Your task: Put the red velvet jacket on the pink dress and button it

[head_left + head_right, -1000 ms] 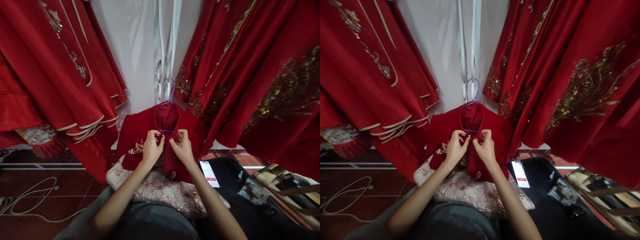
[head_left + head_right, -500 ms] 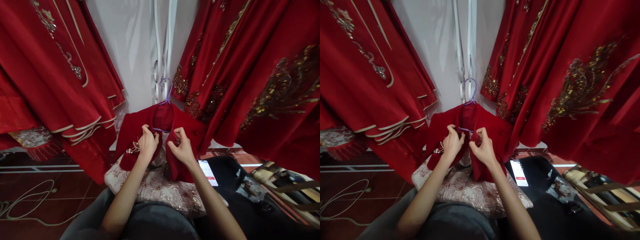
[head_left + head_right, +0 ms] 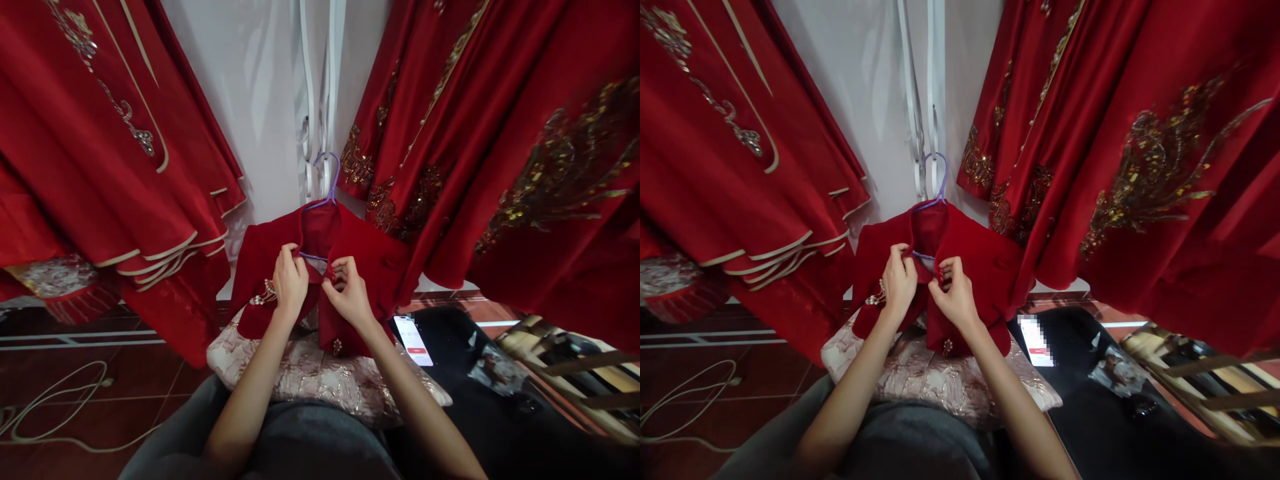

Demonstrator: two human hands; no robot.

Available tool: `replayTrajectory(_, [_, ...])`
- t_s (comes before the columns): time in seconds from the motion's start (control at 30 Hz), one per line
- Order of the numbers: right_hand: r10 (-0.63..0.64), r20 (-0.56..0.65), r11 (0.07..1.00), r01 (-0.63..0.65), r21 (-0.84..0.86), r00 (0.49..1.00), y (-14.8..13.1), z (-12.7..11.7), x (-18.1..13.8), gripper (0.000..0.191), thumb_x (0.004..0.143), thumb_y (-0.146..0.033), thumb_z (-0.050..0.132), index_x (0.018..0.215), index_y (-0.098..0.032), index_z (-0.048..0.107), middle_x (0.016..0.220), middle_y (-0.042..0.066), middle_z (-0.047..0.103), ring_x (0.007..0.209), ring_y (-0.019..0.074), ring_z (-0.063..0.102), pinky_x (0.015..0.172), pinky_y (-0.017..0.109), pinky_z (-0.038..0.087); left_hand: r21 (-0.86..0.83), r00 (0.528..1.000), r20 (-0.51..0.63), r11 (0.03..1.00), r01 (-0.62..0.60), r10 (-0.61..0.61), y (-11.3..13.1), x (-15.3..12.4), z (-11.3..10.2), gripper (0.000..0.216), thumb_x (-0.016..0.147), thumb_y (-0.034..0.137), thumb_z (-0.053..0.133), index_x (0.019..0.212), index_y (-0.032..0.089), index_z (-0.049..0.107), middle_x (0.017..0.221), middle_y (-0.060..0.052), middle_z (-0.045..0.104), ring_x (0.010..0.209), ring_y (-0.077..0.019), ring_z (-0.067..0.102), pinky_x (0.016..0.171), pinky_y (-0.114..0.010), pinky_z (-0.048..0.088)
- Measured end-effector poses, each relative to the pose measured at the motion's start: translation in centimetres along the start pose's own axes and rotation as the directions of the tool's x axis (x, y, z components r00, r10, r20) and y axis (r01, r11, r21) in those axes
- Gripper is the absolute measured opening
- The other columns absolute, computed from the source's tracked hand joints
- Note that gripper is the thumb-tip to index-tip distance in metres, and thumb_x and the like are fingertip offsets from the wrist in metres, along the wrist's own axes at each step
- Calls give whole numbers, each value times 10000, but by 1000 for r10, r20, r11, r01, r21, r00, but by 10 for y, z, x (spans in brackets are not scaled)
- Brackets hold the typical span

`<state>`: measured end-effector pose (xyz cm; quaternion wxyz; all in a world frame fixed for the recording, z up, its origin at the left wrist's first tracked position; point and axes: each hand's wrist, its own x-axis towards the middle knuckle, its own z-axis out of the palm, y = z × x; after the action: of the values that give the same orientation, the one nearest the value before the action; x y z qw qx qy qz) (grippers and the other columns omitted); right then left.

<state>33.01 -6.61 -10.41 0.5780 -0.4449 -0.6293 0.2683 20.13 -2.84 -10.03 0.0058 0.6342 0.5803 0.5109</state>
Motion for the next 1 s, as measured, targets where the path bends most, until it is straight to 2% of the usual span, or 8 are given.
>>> replayTrajectory(0.13, [-2,-15,1000,2,27,1000,4,3,-1,267,757,-264,567,979,-228,423,863,7,564,728,130,595,557,205,482,-174,994,3,979,-110,112,9,-7,0,280,933,215,393,1208,172,427,1099,-123,571,1039,-219,575,895,-358,464])
replayTrajectory(0.23, [-4,-16,999,5,37,1000,6,4,0,285,758,-264,581,995,-230,427,887,12,569,768,136,607,573,206,498,-219,992,36,970,-108,119,12,-13,3,396,871,160,488,1256,172,397,1062,-103,526,979,-204,566,868,-355,488])
replayTrajectory(0.37, [-15,24,998,13,63,1000,8,4,0,307,770,-275,588,1035,-231,439,923,24,578,815,142,615,600,216,524,-294,997,-11,952,-79,79,13,-18,2,412,789,59,517,1180,185,483,1036,-71,494,897,-158,565,843,-323,519])
replayTrajectory(0.53, [-41,99,990,28,137,994,6,5,0,329,819,-311,577,1111,-237,444,1015,51,606,936,158,628,678,247,556,-429,998,-35,901,-59,49,13,-21,-3,229,826,101,525,1041,181,535,1027,-58,547,900,-132,598,811,-288,563])
replayTrajectory(0.77, [-71,83,992,62,109,994,5,3,1,226,913,-361,490,1096,-227,482,1080,80,620,981,171,629,690,254,546,-461,999,38,887,16,2,11,-25,-7,136,823,143,569,952,181,548,939,-34,578,815,-108,610,706,-237,588])
replayTrajectory(1.0, [-82,71,995,78,56,994,4,1,0,199,932,-371,467,1063,-222,487,1075,79,625,969,175,638,743,288,548,-464,993,94,886,-21,72,8,-23,-13,100,835,165,559,918,183,613,953,-32,594,792,-97,636,710,-220,588])
